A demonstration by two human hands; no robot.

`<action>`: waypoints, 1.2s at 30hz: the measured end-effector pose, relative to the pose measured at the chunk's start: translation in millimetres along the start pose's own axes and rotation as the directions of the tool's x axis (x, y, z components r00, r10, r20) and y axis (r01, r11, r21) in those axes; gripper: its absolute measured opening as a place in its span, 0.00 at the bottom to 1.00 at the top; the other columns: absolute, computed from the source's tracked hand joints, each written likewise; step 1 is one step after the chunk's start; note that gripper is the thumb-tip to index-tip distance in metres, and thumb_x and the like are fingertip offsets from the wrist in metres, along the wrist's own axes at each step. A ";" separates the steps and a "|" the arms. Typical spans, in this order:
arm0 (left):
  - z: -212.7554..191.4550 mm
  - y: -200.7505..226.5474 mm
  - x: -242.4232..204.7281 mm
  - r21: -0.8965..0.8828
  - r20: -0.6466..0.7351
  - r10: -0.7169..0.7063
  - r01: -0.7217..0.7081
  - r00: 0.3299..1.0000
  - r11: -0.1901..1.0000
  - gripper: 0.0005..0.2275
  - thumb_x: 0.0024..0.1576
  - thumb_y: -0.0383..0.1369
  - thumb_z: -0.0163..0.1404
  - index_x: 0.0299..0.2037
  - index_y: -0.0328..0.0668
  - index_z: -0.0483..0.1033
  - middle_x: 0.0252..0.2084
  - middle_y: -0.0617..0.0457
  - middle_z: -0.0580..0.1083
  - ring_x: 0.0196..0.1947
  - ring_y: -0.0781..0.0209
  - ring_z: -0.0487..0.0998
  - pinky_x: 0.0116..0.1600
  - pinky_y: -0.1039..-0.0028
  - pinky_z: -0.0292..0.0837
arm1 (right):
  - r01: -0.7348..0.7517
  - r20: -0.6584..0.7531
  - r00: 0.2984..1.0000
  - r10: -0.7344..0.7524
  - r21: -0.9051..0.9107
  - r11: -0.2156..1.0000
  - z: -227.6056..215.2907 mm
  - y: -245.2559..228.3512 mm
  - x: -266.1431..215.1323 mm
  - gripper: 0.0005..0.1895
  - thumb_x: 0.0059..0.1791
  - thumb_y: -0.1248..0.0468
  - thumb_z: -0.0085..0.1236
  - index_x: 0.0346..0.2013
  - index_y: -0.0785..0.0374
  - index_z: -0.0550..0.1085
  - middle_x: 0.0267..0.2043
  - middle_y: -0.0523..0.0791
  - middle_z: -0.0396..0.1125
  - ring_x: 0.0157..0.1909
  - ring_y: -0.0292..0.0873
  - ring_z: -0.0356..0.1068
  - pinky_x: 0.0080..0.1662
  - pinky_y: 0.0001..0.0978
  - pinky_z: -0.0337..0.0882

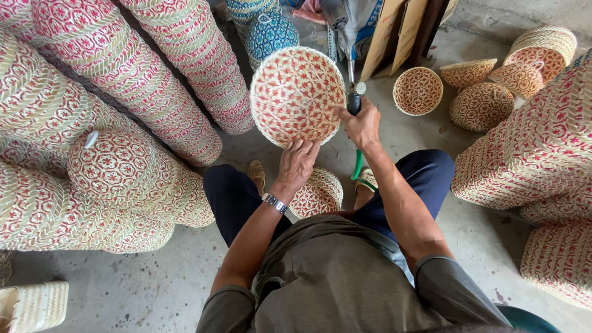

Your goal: The person uses a handheld blowtorch to apply heat to the surface of woven baskets, rotating each basket to treat all sides. They handle multiple baskets one at a time, placing each finished basket back into a stack.

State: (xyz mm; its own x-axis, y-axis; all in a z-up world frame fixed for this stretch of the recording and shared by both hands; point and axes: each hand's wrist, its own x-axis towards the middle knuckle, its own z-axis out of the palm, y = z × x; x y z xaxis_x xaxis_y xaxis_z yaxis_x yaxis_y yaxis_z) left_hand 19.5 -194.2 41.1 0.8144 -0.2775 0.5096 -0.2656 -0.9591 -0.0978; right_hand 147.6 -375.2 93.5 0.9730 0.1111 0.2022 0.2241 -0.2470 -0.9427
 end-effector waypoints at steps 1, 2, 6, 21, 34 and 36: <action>-2.9 3.4 2.0 -0.052 -0.027 0.003 -0.004 1.000 0.999 0.15 0.60 0.30 0.50 0.57 0.39 0.76 0.46 0.53 0.75 0.48 0.58 0.73 0.57 0.65 0.70 | -0.037 0.004 0.999 0.037 -0.041 0.998 0.4 4.0 2.5 0.21 0.46 0.55 0.66 0.43 0.70 0.74 0.26 0.45 0.74 0.19 0.35 0.68 0.23 0.30 0.71; -6.9 5.0 5.5 -0.102 -0.054 0.005 -0.011 0.999 0.995 0.17 0.59 0.38 0.52 0.56 0.40 0.75 0.50 0.51 0.75 0.50 0.55 0.73 0.57 0.62 0.69 | -0.073 0.007 0.997 0.073 -0.082 0.994 -1.9 8.1 5.2 0.18 0.46 0.57 0.64 0.43 0.68 0.75 0.27 0.46 0.74 0.19 0.36 0.69 0.23 0.32 0.72; -34.1 -17.1 6.3 -0.008 -0.150 -0.138 0.138 0.979 0.990 0.27 0.57 0.51 0.54 0.63 0.50 0.69 0.60 0.41 0.71 0.55 0.50 0.72 0.59 0.51 0.62 | 0.090 0.054 0.996 -0.077 -0.284 0.955 -28.6 25.2 8.2 0.17 0.48 0.60 0.71 0.37 0.71 0.74 0.27 0.48 0.72 0.25 0.36 0.68 0.32 0.36 0.71; -7.3 -85.1 -40.3 -0.726 0.677 -0.406 0.646 0.613 -0.235 0.21 0.63 0.41 0.48 0.61 0.33 0.68 0.57 0.40 0.76 0.53 0.46 0.81 0.47 0.56 0.85 | 0.135 0.156 0.985 -0.079 -0.390 0.911 -53.6 7.4 -10.4 0.26 0.51 0.47 0.68 0.42 0.70 0.75 0.26 0.52 0.70 0.27 0.44 0.70 0.35 0.42 0.70; 30.6 -82.6 -57.6 -0.783 0.562 -0.625 0.105 0.542 -0.613 0.22 0.61 0.31 0.49 0.66 0.42 0.61 0.60 0.43 0.71 0.58 0.46 0.76 0.54 0.42 0.80 | 0.392 0.445 0.869 -0.217 -0.349 0.851 -16.9 -5.8 -78.7 0.20 0.54 0.51 0.59 0.36 0.68 0.74 0.25 0.57 0.69 0.29 0.64 0.70 0.33 0.54 0.68; 31.2 -84.6 -59.6 -0.798 0.531 -0.657 0.054 0.535 -0.601 0.22 0.62 0.29 0.49 0.66 0.42 0.60 0.61 0.43 0.71 0.59 0.47 0.75 0.55 0.43 0.80 | 0.425 0.503 0.833 -0.230 -0.316 0.848 -15.4 -3.7 -80.5 0.20 0.53 0.51 0.60 0.35 0.68 0.74 0.25 0.58 0.69 0.30 0.65 0.70 0.33 0.54 0.68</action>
State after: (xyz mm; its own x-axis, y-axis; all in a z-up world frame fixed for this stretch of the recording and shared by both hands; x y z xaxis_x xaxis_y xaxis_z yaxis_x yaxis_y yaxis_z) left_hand 9.5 -98.2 -7.6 0.8841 0.4523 -0.1173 -0.2077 0.6054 0.7684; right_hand 69.2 -398.1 84.8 0.7316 0.6337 0.2514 0.6207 -0.4665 -0.6302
